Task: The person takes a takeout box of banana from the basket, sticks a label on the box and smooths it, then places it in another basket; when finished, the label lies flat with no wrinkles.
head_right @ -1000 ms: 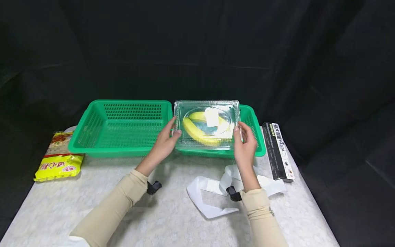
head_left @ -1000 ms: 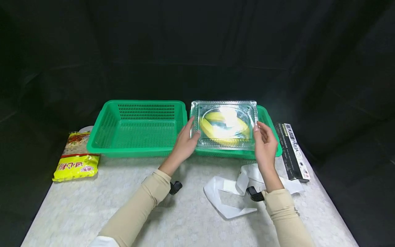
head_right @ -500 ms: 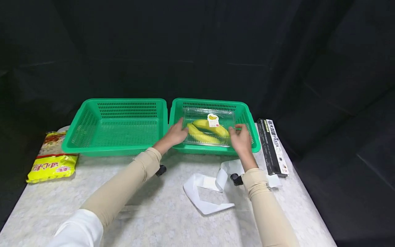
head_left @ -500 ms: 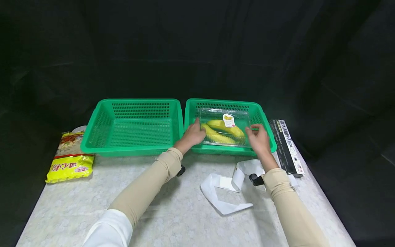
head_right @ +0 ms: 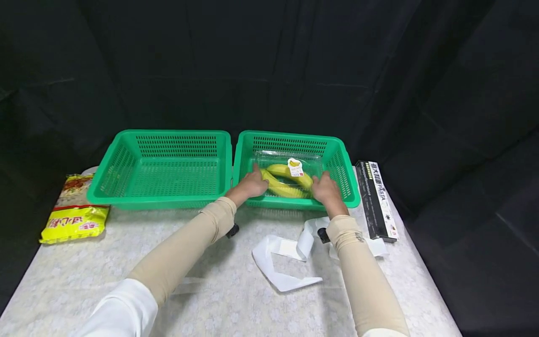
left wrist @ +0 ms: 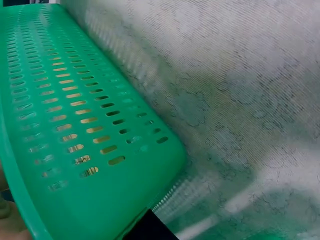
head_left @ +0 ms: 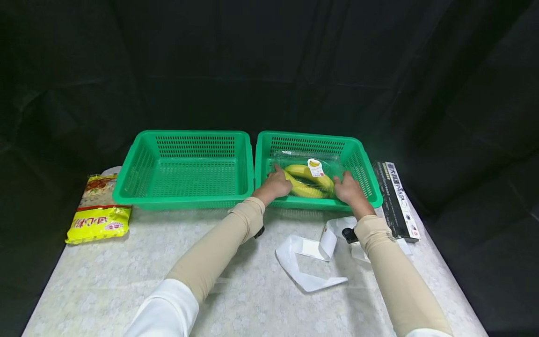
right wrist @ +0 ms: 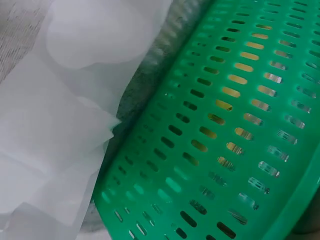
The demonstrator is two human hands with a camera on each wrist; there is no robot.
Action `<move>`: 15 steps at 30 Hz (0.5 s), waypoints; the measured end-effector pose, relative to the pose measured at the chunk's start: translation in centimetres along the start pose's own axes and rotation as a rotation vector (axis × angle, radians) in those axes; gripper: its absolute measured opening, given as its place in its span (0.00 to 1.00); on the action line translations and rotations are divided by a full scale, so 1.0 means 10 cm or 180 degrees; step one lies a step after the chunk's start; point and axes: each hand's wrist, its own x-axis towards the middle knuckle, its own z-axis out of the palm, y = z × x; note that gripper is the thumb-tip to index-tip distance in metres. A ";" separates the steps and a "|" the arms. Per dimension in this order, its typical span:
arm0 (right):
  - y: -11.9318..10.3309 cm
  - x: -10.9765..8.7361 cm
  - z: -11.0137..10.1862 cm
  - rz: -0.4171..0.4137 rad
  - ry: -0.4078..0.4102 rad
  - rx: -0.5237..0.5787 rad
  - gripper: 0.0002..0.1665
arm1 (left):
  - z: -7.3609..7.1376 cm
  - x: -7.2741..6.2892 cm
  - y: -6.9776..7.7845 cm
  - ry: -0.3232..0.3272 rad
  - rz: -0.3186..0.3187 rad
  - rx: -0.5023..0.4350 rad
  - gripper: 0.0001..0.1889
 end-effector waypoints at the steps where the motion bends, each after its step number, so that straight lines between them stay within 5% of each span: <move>1: 0.00 0.01 0.00 0.0008 -0.0003 -0.0038 0.39 | 0.00 0.00 0.00 0.0008 -0.0001 0.0012 0.40; 9: -0.06 0.05 0.02 0.0058 -0.0009 -0.0064 0.40 | 0.02 -0.04 -0.04 0.0242 0.0140 0.0155 0.40; 15: -0.06 -0.04 0.04 -0.0059 0.0294 -0.0015 0.41 | -0.04 -0.24 -0.20 0.0429 0.0770 -0.0061 0.39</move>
